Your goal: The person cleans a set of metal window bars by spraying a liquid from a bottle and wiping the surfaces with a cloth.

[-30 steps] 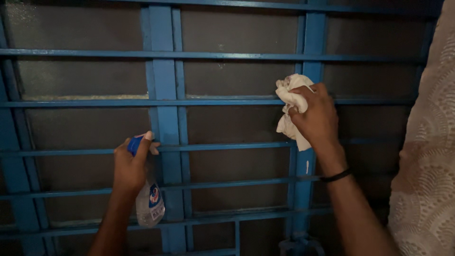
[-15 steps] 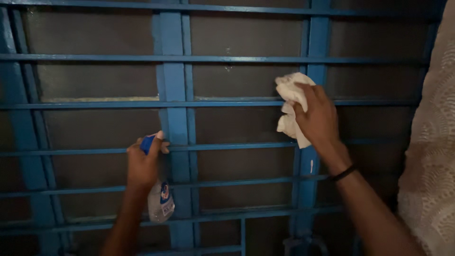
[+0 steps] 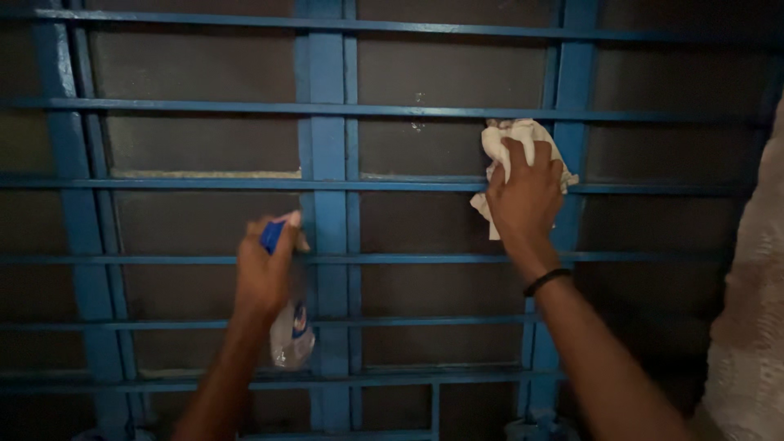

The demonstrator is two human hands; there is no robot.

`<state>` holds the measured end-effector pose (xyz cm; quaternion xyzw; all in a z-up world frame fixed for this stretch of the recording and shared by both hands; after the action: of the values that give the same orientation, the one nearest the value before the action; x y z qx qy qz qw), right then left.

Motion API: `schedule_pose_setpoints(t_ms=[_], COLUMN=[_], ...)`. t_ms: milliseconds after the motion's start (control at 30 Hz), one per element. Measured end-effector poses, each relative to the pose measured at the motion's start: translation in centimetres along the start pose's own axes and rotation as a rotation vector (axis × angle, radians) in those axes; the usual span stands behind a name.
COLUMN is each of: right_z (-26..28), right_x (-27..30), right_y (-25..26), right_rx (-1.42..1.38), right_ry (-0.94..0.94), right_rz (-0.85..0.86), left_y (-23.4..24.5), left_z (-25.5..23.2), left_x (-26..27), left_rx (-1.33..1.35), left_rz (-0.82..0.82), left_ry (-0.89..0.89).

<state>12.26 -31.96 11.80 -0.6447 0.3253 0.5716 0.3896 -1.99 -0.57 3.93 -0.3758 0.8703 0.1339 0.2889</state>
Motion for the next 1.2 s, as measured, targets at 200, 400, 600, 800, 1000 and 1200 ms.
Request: schedule_pose_setpoints(t_ms=[200,400,600,800,1000,1200], right_z=[-0.3,0.1,3.9,13.4,8.8,-0.1], right_x=[0.1,-0.2,-1.7,-2.5,-2.7,-1.4], right_y=[0.4,0.9,-0.4,-2.0,-0.3,1.4], right_rx=[-0.042,-0.022,-0.056,-0.144,-0.102,-0.062], right_ry=[-0.017,-0.012,-0.157,0.112,0.233,-0.087], right_rz=[0.087,0.054,0.173,0.376,0.333,0.168], left_y=[0.2,-0.4,-1.1,-0.2,-0.1,-0.5], left_z=[-4.0,-2.8,-2.8,-3.2,-3.2,-3.2], left_x=[-3.2,-6.6,-7.1,-6.7,-6.4,-6.3], left_rx=[0.043,-0.037,-0.087,-0.167,-0.058,-0.087], left_rz=[-0.136,-0.059,-0.116,-0.139,-0.081,-0.097], left_ry=[-0.234,-0.11,-0.227,-0.395,-0.225,-0.158])
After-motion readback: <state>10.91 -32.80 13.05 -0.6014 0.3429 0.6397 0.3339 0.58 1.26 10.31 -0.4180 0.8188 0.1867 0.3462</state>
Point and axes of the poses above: each hand's wrist, its own x-axis away from the middle knuckle, its own y-axis out of the back of the hand, z = x × y, the point moved 2 cm from there along -x, towards the middle knuckle, and after that the axes turned 8 degrees about y, right-handed, at the moved point
